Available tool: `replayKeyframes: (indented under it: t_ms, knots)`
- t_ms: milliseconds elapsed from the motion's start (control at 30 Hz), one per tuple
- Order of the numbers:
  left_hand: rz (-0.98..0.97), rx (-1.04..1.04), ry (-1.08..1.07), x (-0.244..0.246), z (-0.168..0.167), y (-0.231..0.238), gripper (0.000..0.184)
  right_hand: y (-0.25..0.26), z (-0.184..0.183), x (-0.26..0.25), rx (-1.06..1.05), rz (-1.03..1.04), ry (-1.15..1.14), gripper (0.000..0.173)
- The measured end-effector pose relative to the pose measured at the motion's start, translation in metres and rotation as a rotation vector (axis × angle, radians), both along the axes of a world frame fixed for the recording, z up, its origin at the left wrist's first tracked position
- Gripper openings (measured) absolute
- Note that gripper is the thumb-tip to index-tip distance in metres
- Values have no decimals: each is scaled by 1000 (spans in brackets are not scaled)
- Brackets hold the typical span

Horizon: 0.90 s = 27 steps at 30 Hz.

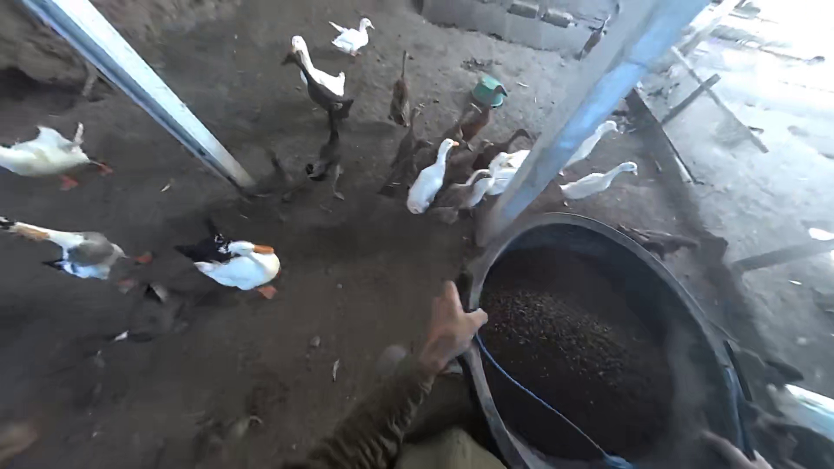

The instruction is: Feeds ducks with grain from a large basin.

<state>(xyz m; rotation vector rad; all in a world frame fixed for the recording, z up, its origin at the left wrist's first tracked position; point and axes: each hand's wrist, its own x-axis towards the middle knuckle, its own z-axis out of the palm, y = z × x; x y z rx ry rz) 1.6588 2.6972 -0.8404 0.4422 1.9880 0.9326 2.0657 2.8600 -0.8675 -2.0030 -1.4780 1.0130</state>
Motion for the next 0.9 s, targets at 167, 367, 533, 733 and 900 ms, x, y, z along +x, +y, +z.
replayKeyframes:
  t_ms: [167, 367, 533, 733, 900]
  knots:
    - [274, 19, 46, -129, -11, 33, 63, 146, -10, -172, 3, 203, -34, 36]
    - [263, 4, 114, -341, -10, 112, 60, 223, -27, -388, -17, 181, 41, 32]
    - [100, 0, 182, -503, 27, 209, 62, 256, -19, -519, -3, 0, 103, 33]
    - [-46, 0, 208, -668, 22, 354, 60, 334, -17, -657, -25, -139, 60, 34]
    - [-166, -61, 169, -789, 18, 518, 60, 456, -39, -765, -15, -178, 65, 32]
